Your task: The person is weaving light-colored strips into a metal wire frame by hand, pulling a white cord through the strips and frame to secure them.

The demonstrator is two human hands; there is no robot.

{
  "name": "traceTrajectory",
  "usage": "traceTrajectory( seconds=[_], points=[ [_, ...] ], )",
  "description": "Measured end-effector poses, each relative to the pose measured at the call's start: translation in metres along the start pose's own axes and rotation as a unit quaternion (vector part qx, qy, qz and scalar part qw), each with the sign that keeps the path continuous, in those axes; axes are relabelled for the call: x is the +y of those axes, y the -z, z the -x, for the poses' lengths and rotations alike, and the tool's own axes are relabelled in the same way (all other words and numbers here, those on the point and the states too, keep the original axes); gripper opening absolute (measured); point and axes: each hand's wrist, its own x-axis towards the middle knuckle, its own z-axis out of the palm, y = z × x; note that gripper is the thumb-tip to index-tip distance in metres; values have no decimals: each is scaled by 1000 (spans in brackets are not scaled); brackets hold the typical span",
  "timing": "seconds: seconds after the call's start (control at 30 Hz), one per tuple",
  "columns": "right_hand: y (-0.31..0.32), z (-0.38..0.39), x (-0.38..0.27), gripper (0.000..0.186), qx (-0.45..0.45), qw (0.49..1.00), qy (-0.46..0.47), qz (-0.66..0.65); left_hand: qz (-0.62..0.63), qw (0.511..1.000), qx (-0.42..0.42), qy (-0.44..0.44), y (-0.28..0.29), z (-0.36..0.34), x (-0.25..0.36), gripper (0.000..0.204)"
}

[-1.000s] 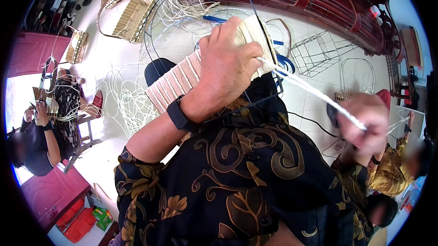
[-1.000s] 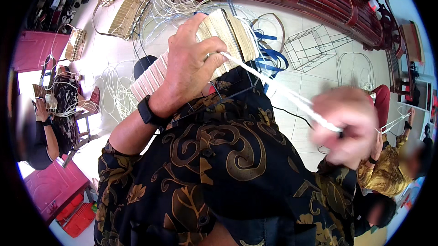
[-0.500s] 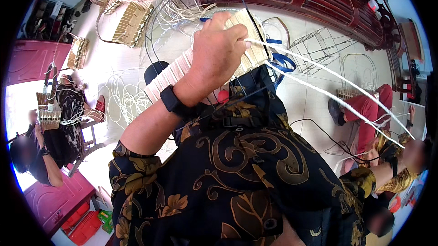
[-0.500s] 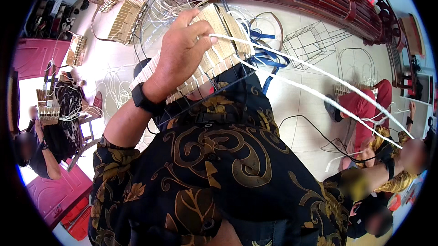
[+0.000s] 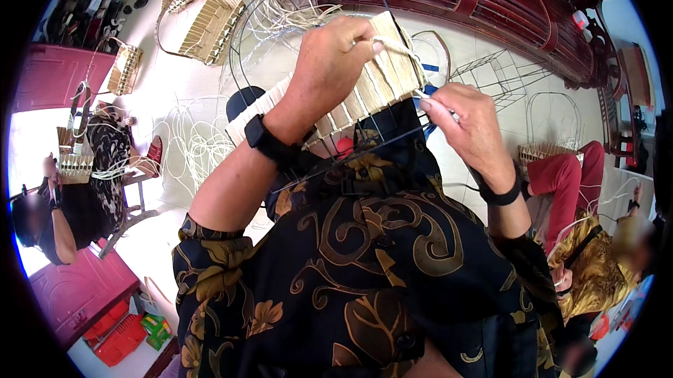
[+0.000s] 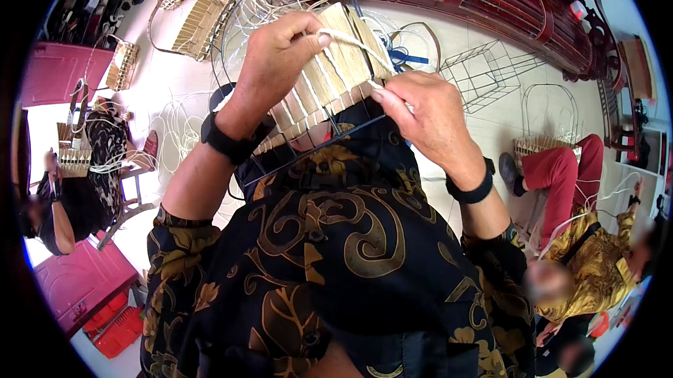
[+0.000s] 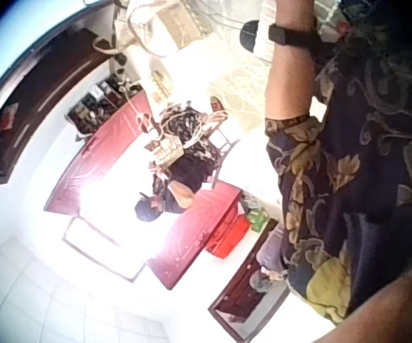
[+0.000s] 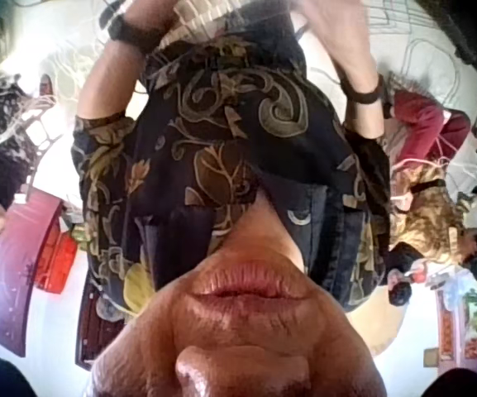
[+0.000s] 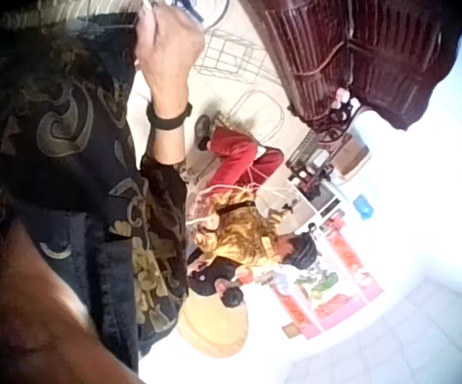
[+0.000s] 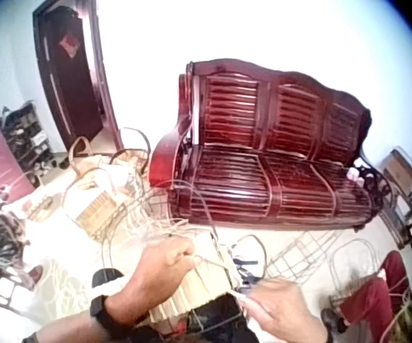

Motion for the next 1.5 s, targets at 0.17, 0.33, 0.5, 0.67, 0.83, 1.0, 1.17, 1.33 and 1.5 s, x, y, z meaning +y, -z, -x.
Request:
traceTrajectory(
  seconds=[0.17,0.33,0.5,0.67,0.83,1.0,1.17,1.33,1.5],
  points=[
    [99,46,-2,14,-15,995,-81,-62,10,1000,26,13,2,5,-11,15],
    [245,183,101,11,174,921,-322,131,17,999,-9,27,4,0,-18,17],
    [297,262,159,16,289,769,-439,365,44,997,-34,56,3,-6,-15,17],
    [139,100,79,25,204,944,-215,144,51,994,-26,93,2,0,-14,16],
    [20,7,-1,24,-17,998,53,20,110,989,-7,94,-1,0,-14,14],
    [9,-18,-13,18,44,995,68,50,98,991,2,91,1,3,-10,16],
    [-3,-46,-27,14,73,981,163,76,143,987,-4,77,5,2,-7,17],
    [-7,-59,-30,18,27,977,166,128,165,985,-14,54,8,4,-4,15],
    [-9,-61,-26,14,-19,998,46,-31,182,980,-6,83,7,3,-5,14]
  ],
)
